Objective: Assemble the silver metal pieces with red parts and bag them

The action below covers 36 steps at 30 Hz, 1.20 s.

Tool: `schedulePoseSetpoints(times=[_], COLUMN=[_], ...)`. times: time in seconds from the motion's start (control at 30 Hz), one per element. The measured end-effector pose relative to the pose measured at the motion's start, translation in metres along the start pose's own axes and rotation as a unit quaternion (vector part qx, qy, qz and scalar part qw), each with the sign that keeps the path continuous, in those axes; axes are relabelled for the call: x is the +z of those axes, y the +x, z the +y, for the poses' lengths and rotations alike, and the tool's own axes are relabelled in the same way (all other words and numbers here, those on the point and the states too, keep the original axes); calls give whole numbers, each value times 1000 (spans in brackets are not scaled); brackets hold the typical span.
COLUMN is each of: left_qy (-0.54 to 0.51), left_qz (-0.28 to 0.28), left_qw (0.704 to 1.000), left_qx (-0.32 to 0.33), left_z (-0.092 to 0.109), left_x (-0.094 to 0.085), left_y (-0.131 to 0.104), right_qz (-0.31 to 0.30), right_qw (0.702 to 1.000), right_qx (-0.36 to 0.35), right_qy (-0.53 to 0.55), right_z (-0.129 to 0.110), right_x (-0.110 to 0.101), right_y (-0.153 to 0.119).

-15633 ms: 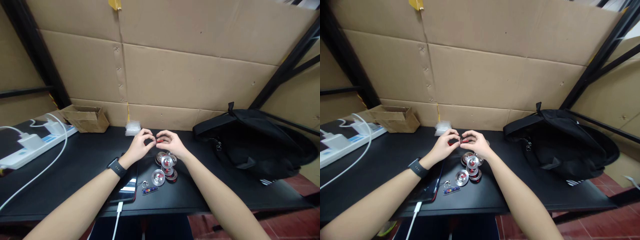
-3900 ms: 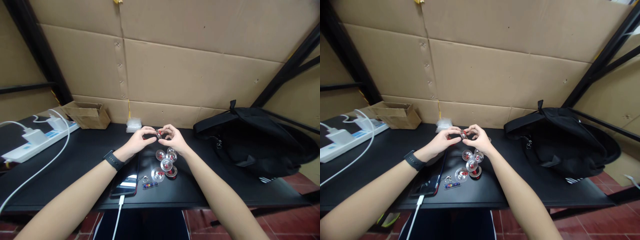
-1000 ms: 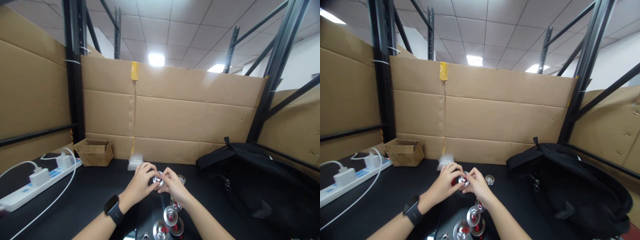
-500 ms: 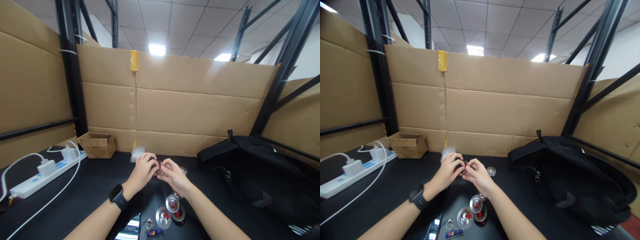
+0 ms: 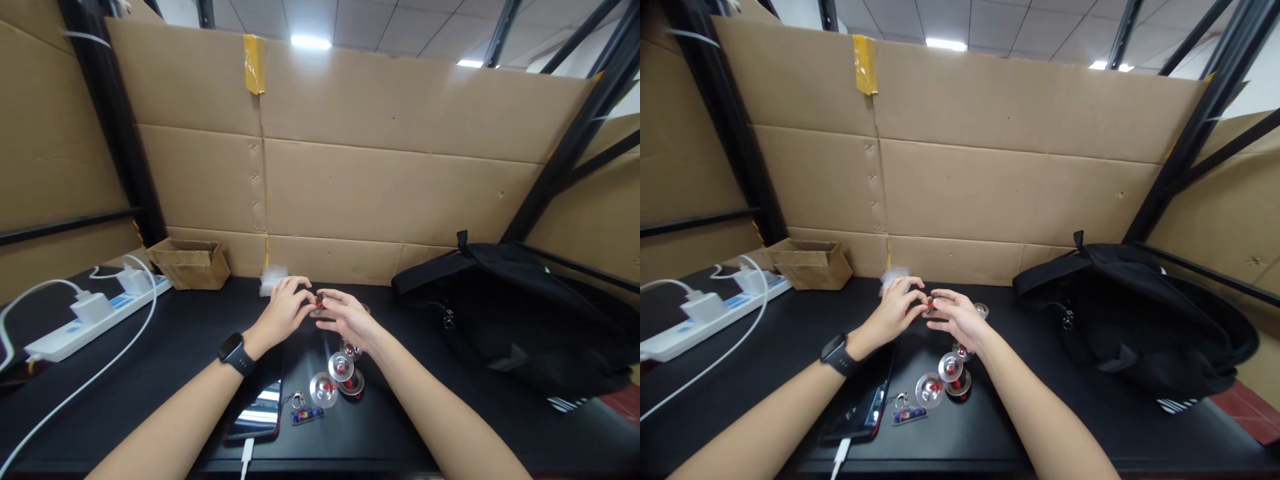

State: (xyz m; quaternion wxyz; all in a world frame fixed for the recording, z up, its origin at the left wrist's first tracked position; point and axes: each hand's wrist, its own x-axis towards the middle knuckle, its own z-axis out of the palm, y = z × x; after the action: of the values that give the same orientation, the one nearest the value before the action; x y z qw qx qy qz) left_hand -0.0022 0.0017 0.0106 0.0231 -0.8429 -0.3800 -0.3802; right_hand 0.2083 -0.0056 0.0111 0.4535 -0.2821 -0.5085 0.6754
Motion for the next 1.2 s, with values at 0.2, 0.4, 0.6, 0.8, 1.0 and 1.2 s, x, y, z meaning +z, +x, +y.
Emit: schedulePoseSetpoints(times=[0.2, 0.4, 0.6, 0.8, 1.0, 1.2], left_qy=[9, -9, -10, 2, 5, 11], left_qz=[-72, -116, -150, -151, -139, -137], left_qw=[997, 992, 986, 986, 988, 989], left_qx=[-10, -49, -68, -76, -70, -62], left_z=[-31, -63, -69, -70, -70, -67], left_x=[-12, -9, -5, -7, -5, -5], left_y=[2, -2, -3, -3, -6, -6], right_qz=[116, 73, 78, 71, 56, 42], right_qw=[864, 775, 760, 765, 746, 737], right_qx=[-140, -37, -29, -4, 0, -3], right_qy=[-469, -626, -645, -641, -664, -674], right_z=[-17, -31, -32, -33, -33, -32], right_x=[-60, -114, -119, -124, -125, -123], right_y=[6, 1, 1, 1, 0, -1])
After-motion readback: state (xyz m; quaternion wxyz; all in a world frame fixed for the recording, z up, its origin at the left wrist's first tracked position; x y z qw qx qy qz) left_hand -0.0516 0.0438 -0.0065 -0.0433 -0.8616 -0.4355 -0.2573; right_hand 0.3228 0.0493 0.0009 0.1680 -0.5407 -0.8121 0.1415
